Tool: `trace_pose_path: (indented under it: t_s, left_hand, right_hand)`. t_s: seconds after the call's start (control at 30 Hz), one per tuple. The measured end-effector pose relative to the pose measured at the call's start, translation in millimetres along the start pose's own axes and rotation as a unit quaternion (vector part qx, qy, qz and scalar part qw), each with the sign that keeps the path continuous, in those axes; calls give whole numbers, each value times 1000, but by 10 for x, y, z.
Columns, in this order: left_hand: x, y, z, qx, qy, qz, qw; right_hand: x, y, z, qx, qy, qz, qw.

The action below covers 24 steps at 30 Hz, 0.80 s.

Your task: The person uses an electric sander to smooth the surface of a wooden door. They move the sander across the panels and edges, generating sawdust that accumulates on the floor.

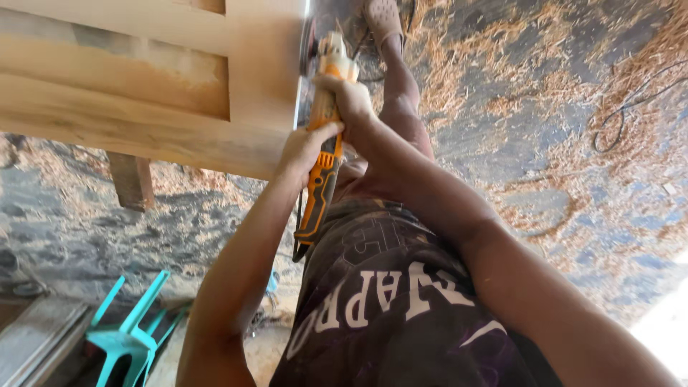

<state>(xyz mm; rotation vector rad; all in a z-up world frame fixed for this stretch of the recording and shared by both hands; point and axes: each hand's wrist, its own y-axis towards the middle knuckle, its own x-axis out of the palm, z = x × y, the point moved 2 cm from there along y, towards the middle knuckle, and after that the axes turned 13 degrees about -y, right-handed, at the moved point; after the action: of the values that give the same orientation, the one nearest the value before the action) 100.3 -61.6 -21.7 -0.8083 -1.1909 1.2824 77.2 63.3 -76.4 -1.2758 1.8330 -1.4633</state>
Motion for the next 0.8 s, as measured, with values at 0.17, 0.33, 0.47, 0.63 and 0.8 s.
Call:
trace_pose_path:
  t_s: [0.17, 0.33, 0.47, 0.63, 0.8]
  left_hand:
    - [-227, -154, -262, -11, 19, 19, 1000]
    - [-160, -92, -122, -24, 28, 23, 999]
    - [137, 114, 226, -15, 42, 31, 999]
    - [559, 363, 709, -20, 11, 3, 1000]
    - [994, 667, 1267, -15, 38, 19, 999]
  right_hand:
    - [34, -157, 360, 17, 14, -8, 1000]
    - [18, -83, 212, 17, 12, 11, 1000]
    - [-20, 120, -223, 13, -5, 18, 1000]
    - [-73, 381, -875, 6, 11, -5, 1000]
    - [-130, 611, -1604, 6, -37, 19, 999]
